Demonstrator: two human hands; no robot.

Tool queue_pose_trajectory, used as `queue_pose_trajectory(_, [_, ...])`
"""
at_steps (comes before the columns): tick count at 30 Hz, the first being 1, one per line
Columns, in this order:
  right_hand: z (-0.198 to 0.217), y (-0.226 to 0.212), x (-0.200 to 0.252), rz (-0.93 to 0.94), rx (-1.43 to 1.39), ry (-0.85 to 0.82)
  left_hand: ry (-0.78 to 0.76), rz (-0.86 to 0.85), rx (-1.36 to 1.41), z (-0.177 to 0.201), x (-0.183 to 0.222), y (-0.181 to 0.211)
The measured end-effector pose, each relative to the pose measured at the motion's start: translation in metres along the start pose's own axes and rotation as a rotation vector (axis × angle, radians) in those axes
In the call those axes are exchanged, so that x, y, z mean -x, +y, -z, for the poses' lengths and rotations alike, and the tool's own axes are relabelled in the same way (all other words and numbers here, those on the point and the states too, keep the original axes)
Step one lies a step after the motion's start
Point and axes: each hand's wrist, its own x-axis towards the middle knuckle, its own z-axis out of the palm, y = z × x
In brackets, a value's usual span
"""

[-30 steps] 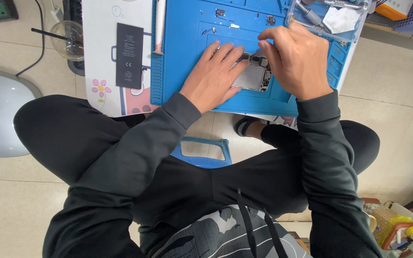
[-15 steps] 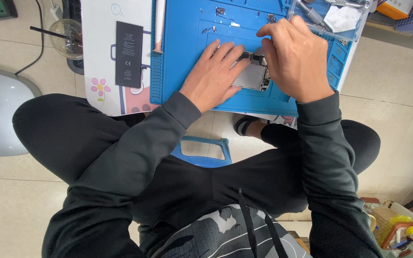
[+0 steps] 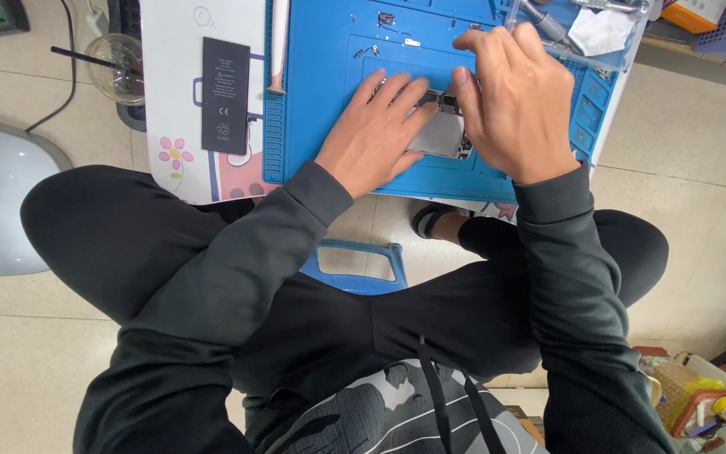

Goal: Adjusting and installing a camera module and other internal components into a smartphone chassis using tweezers.

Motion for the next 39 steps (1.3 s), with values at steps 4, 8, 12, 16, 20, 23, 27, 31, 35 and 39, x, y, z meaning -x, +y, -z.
queue_pose_trajectory(4, [-0.014,0.01,0.009,0.062,-0.026,0.021,0.001,0.0,-0.031,-0.001,0.0,0.001])
queue_pose_trajectory(8, [-0.009,0.006,0.007,-0.013,-0.041,0.034,-0.003,-0.004,0.0,-0.001,0.001,0.001])
queue_pose_trajectory(12, [-0.01,0.013,0.01,0.016,-0.108,0.002,-0.006,-0.004,-0.009,-0.002,0.0,0.0])
queue_pose_trajectory(16, [-0.016,0.013,0.013,-0.018,-0.017,0.055,-0.003,-0.007,-0.018,-0.001,0.0,0.0])
queue_pose_trajectory(20, [-0.002,0.006,0.003,0.019,-0.095,0.011,0.006,-0.007,0.0,0.0,0.0,0.0])
queue_pose_trajectory(23, [-0.009,0.01,0.007,0.03,-0.086,0.038,0.018,-0.017,0.024,-0.002,0.0,0.0])
queue_pose_trajectory(27, [-0.013,0.008,0.008,0.015,-0.07,0.068,0.011,-0.032,0.013,0.0,0.001,-0.001])
queue_pose_trajectory(31, [-0.01,0.009,0.009,-0.009,-0.09,0.011,0.012,-0.028,0.027,-0.002,0.001,0.001])
queue_pose_trajectory(35, [-0.013,0.011,0.011,0.003,-0.096,0.067,0.001,-0.034,-0.02,0.001,0.001,0.002])
queue_pose_trajectory(39, [-0.016,0.009,0.013,-0.032,-0.143,0.074,-0.006,-0.035,-0.046,0.002,0.001,0.003])
